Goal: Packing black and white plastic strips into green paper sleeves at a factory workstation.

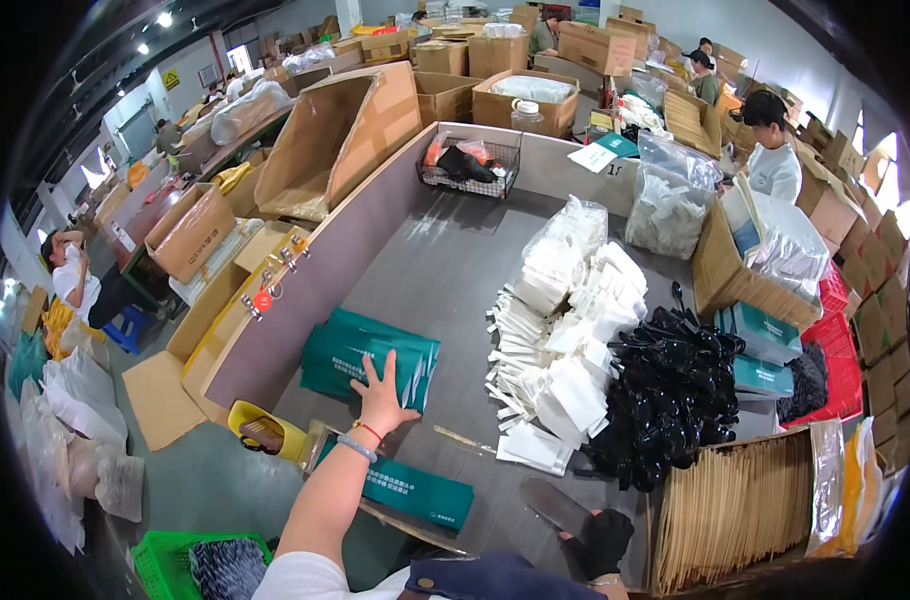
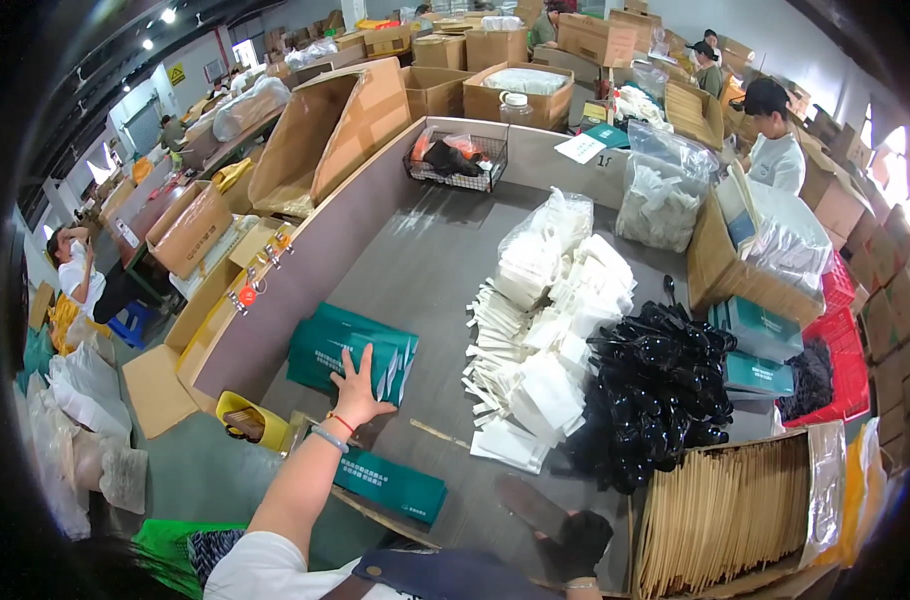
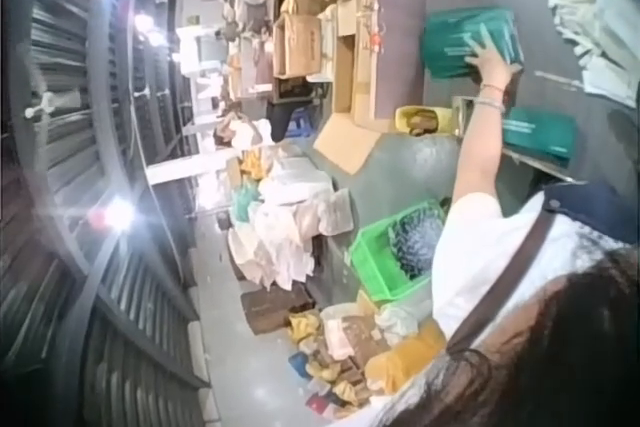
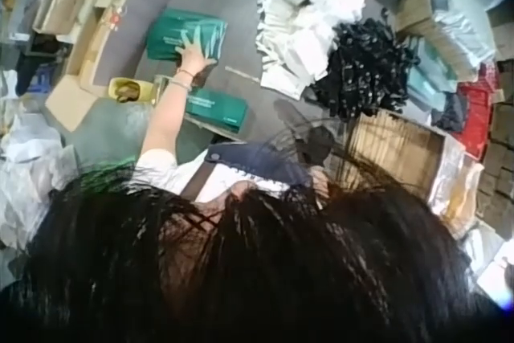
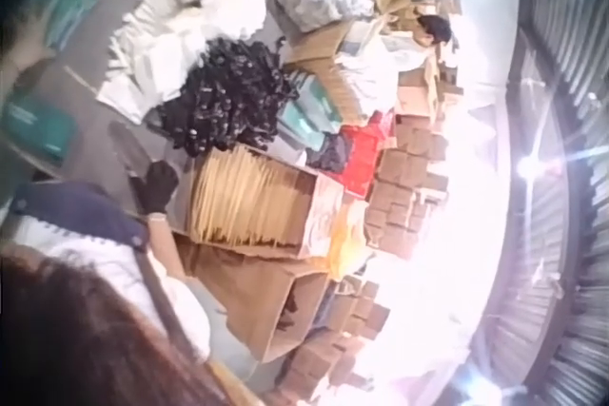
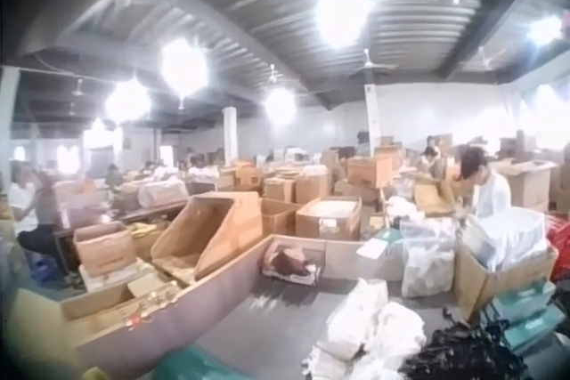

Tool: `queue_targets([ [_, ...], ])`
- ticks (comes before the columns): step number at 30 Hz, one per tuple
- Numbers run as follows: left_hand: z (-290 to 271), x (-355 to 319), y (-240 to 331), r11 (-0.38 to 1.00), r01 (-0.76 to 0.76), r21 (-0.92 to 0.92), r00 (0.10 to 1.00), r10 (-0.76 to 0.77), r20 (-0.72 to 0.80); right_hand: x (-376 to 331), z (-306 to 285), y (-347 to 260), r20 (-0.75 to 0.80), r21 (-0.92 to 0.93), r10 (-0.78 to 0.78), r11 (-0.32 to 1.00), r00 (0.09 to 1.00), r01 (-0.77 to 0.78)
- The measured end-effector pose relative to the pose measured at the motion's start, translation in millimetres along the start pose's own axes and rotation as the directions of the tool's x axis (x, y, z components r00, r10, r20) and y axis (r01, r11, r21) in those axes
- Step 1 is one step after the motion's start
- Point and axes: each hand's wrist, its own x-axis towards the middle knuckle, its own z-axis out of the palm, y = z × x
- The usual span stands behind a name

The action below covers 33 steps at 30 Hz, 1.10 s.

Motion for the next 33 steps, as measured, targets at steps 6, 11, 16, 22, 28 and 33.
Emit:
queue_targets([
  [6, 5.7, 95.4, 42.6, 0.995, -0.06, -0.085, 0.998, 0.057, -0.04, 2.8, -15.5, -6.5, 0.126, -0.025, 0.062, 0.998, 0.99, -0.059],
  [11, -4.2, 194.4, 87.3, 0.962, -0.194, -0.192, 0.938, 0.125, -0.322, -1.0, -6.6, 0.1, 0.239, -0.042, 0.089, 0.996, 0.967, -0.082],
  [16, -3.6, 170.2, 102.7, 0.78, -0.482, -0.399, 0.833, 0.266, -0.486, -1.3, -16.6, -9.5, 0.269, -0.086, 0.158, 0.986, 0.95, -0.14],
  [22, -3.7, -0.1, 78.8, 0.72, -0.486, -0.495, 0.858, 0.5, -0.116, -2.1, -8.6, 5.3, 0.126, 0.024, 0.014, 1.0, 0.992, -0.017],
  [28, -18.7, -110.1, 44.6, 0.75, -0.415, -0.515, 0.885, 0.465, -0.036, 19.3, -46.3, -18.2, 0.176, 0.028, -0.039, 0.999, 0.984, 0.034],
  [33, -9.3, -142.4, 45.8, 0.78, -0.406, -0.477, 0.901, 0.43, -0.065, 24.7, -51.7, -37.1, 0.205, 0.171, -0.058, 0.985, 0.977, 0.022],
])
